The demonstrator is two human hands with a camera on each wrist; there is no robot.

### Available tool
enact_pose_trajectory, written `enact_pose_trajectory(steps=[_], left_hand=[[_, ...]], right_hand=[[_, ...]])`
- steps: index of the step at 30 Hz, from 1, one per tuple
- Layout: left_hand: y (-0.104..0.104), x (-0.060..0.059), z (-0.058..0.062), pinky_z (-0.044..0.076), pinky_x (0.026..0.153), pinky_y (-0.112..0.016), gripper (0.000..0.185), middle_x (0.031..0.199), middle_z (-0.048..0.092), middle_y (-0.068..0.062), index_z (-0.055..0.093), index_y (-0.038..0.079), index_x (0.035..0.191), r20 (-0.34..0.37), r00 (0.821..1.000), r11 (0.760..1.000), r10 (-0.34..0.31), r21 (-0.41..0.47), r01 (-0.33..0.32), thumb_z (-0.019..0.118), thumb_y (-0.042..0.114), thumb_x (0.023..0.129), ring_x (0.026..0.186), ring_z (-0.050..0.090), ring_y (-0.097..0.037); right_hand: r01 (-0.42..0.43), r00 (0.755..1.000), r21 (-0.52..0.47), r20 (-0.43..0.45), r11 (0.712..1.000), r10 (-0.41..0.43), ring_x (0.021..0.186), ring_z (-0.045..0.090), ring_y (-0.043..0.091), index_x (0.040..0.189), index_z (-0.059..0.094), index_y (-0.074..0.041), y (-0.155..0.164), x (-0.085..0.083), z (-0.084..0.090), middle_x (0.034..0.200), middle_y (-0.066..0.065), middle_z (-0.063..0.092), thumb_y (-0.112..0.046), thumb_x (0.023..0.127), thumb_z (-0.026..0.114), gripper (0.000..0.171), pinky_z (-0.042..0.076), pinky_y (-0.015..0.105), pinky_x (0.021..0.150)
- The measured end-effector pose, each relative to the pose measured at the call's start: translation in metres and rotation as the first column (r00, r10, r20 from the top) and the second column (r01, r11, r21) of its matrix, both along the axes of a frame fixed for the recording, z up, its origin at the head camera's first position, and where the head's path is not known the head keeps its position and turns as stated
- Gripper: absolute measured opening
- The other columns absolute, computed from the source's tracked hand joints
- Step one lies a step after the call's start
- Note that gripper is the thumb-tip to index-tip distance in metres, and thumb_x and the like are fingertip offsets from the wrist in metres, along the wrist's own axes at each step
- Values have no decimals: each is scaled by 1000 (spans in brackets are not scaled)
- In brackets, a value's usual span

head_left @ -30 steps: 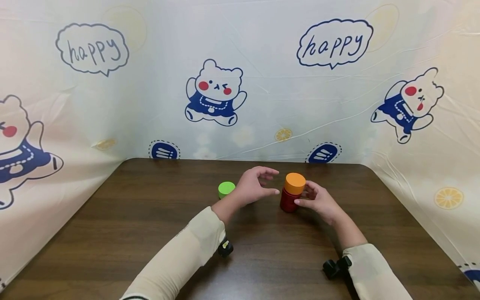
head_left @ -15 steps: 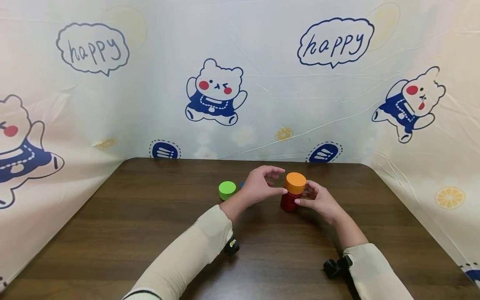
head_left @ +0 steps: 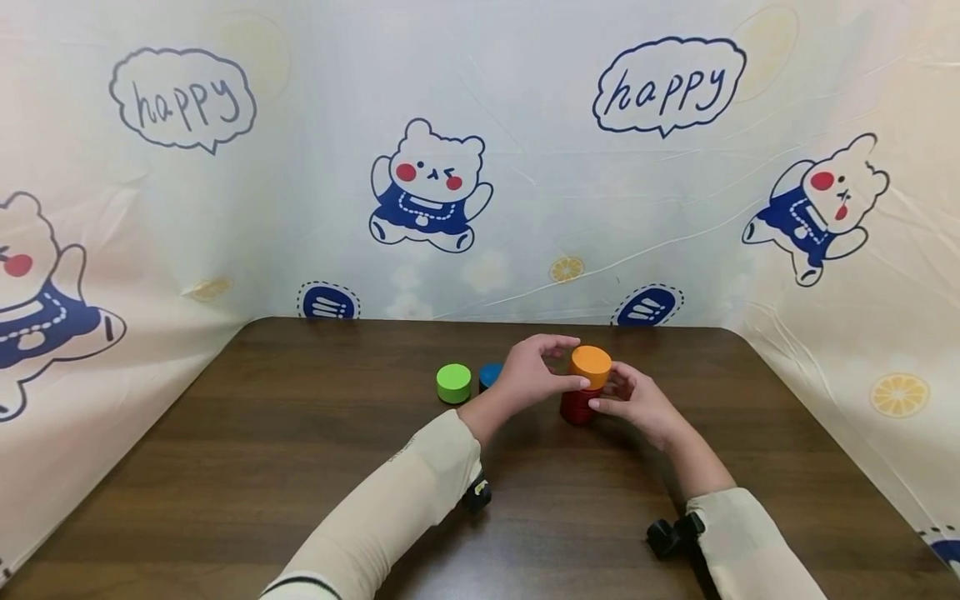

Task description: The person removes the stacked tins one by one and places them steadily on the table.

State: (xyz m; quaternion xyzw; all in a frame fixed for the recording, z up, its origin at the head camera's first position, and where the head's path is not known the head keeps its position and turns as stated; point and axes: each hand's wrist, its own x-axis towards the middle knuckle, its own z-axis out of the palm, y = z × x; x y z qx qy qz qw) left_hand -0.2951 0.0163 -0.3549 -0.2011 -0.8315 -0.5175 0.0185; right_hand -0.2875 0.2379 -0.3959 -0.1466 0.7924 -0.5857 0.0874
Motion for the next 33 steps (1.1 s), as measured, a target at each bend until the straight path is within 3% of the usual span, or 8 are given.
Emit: enact_pose_trajectory(steps=[10,24,33], left_hand=[[10,-1,-4,55,82,-26,60,127,63,1,61,17,130,29,999,999,21,29,-21,86,26,76,107,60,-14],[15,0,-8,55,78,-24,58,120,64,2,62,15,128,-12,1000,1000,19,5,-19,85,25,76,99,62,-12],[14,0,-7,55,79,-25,57,119,64,2,62,15,128,-1,1000,1000,25,10,-25,85,24,77,98,62,-12]], right_hand=[[-7,1000,-6,4,1000,7,123,51,36,141,42,-5,1,1,-1,138,19,51,-16,87,75,65,46,40,100],[-6,1000,-1,-1,1000,6,122,51,36,140,43,-5,1,0,-1,137,18,52,-16,86,76,65,46,41,100],[-9,1000,0,-13,1000,9,121,52,35,139,44,-5,2,0,-2,136,18,53,-14,86,76,62,47,40,99]])
